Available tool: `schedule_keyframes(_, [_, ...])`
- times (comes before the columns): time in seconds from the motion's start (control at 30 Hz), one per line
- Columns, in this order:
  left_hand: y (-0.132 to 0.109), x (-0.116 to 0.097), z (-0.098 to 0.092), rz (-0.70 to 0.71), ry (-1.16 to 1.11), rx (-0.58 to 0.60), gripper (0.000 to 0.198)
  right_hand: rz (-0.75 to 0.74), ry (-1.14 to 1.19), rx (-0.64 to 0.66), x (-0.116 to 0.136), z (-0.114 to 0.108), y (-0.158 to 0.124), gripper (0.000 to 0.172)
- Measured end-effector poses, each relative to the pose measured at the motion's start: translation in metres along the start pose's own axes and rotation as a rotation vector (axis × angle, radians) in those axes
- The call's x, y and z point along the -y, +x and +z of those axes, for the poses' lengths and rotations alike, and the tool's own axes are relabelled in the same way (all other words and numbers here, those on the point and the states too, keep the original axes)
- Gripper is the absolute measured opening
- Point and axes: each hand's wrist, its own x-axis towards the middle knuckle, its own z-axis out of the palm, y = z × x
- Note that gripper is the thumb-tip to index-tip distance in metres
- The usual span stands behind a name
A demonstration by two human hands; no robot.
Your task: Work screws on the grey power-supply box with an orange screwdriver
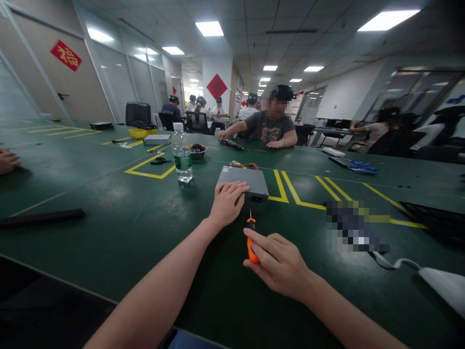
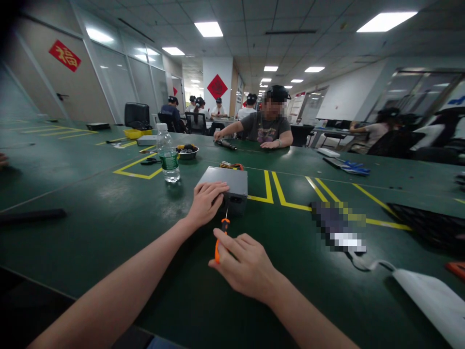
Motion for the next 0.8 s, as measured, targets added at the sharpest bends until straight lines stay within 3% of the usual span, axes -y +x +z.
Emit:
schedule_keyframes(0.1, [0.0,0.0,0.001,-0.001,0.007,0.004,0.028,0.058,0.042,-0.028,0.001,0.001,0.0,0.021])
schedule_keyframes(0.3, [-0.001,-0.001,0.0,0.003,0.019,0.003,0.027,0.075,0.003,0.11,0.004,-0.007,0.001,0.032])
schedule_keyframes(0.6, [-0.001,0.001,0.003,0.007,0.03,0.008,0.027,0.134,0.075,-0.091,-0.005,-0.002,-0.002,0.027])
schedule_keyframes(0.8, [-0.001,0.001,0.003,0.017,0.029,0.011,0.03,0.159,0.085,0.018,-0.004,-0.009,-0.002,0.035])
